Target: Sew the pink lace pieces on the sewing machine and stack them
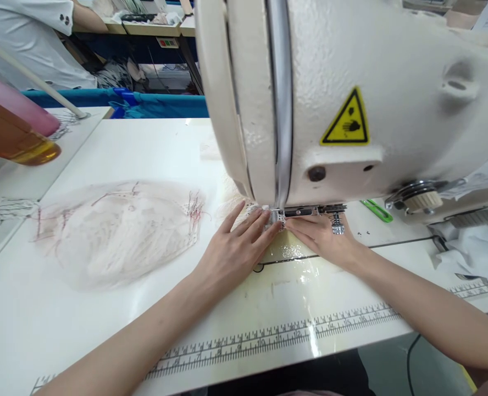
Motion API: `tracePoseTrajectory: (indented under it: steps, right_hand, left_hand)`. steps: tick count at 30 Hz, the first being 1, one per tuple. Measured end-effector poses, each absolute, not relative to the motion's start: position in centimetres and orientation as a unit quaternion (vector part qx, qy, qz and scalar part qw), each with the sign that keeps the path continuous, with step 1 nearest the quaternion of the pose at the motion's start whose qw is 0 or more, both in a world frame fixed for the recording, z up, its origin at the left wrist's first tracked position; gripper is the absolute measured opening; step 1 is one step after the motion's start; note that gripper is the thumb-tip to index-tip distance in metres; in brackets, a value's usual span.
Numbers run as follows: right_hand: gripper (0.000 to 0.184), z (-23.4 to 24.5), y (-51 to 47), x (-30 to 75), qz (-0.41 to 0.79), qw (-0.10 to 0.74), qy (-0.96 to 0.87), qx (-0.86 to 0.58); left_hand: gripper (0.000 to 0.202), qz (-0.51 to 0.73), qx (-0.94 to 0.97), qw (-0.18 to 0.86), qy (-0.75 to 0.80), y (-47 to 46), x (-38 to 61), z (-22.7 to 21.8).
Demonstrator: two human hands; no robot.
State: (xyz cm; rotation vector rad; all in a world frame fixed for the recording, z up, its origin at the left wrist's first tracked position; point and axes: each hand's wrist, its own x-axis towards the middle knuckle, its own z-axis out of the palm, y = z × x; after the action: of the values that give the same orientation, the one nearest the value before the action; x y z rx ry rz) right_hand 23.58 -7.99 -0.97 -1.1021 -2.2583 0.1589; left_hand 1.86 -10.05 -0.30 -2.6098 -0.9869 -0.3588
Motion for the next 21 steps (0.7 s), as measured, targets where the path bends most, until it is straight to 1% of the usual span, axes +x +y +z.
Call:
tracePoseTrajectory:
  steps: [3,7,12,17,21]
  right_hand:
    - [0.025,-1.02,-7.51,23.85,0.113,0.311,-0.848,-0.414]
    - [0.023,-1.01,-7.25,23.91,0.137,0.321,-0.835,-0.425]
    - [0.025,-0.96,-7.58,23.73,0.188,0.344,-0.797,-0.46]
    - [0.027,-1.4,-7.44,23.62,0.154,0.31,-0.804,-0.483]
    - [0.025,-1.64,-7.43,23.52,0.108,0.285,-0.811,-0.499]
  left_hand:
    - [0.036,-0.128,-0.915,0.168,-0.343,-10.09,1.89,-0.33]
    - [0.039,-0.121,-0.917,0.169,-0.34,-10.08,1.85,-0.35]
    - [0.036,-0.129,-0.913,0.171,-0.348,-9.88,1.86,-0.4]
    - [0.035,-0.131,-0.91,0.174,-0.352,-9.72,1.99,-0.35]
    - [0.035,-0.13,-0.915,0.197,-0.329,-9.82,1.98,-0.24]
